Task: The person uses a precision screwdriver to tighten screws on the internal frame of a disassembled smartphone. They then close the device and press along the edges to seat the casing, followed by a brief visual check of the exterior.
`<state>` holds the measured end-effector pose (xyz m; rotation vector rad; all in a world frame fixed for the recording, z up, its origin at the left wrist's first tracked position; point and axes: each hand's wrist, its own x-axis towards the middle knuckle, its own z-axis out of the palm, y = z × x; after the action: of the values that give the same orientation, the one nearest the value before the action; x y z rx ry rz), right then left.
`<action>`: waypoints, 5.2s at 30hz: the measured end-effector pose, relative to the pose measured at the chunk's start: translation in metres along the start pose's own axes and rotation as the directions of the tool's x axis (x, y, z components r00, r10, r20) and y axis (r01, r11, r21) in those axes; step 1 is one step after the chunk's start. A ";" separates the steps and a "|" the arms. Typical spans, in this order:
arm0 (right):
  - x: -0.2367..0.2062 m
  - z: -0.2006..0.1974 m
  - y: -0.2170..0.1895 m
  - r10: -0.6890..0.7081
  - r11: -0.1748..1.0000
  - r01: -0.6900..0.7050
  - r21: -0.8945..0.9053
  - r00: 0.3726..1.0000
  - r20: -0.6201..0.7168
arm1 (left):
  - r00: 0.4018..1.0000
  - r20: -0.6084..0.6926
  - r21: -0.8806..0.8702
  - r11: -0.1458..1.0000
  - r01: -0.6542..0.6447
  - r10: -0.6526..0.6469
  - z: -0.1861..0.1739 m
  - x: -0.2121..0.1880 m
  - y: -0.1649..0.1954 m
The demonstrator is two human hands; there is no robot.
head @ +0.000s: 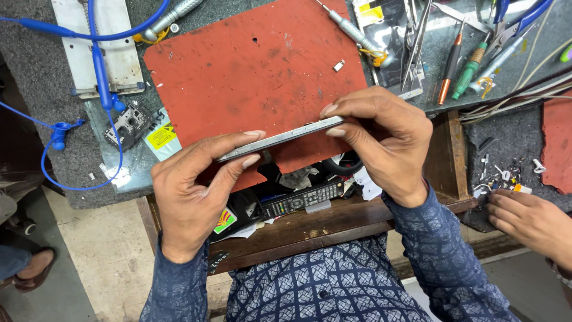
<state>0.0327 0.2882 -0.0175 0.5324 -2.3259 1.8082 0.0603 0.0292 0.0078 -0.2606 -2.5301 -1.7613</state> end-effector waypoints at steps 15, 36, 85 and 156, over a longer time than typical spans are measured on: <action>-0.007 0.005 0.007 0.003 0.999 -0.006 -0.050 0.998 -0.059 | 0.999 0.037 -0.048 0.999 -0.003 0.005 -0.003 0.002 -0.008; -0.011 0.011 0.005 0.051 0.999 -0.051 0.006 0.993 -0.106 | 0.991 0.016 0.086 0.987 -0.135 0.134 -0.005 0.001 -0.002; 0.024 0.017 -0.065 -0.090 0.993 0.093 -0.075 0.995 0.042 | 0.992 -0.067 -0.368 0.921 -0.128 0.111 0.010 0.012 0.035; 0.035 0.013 -0.027 0.104 0.987 -0.057 -0.148 0.935 0.338 | 0.975 0.221 -0.633 0.764 0.124 0.024 -0.006 0.019 -0.013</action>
<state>0.0110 0.2636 0.0154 0.8018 -2.7133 1.6858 0.0388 0.0211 0.0008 -0.4280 -1.9384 -2.7143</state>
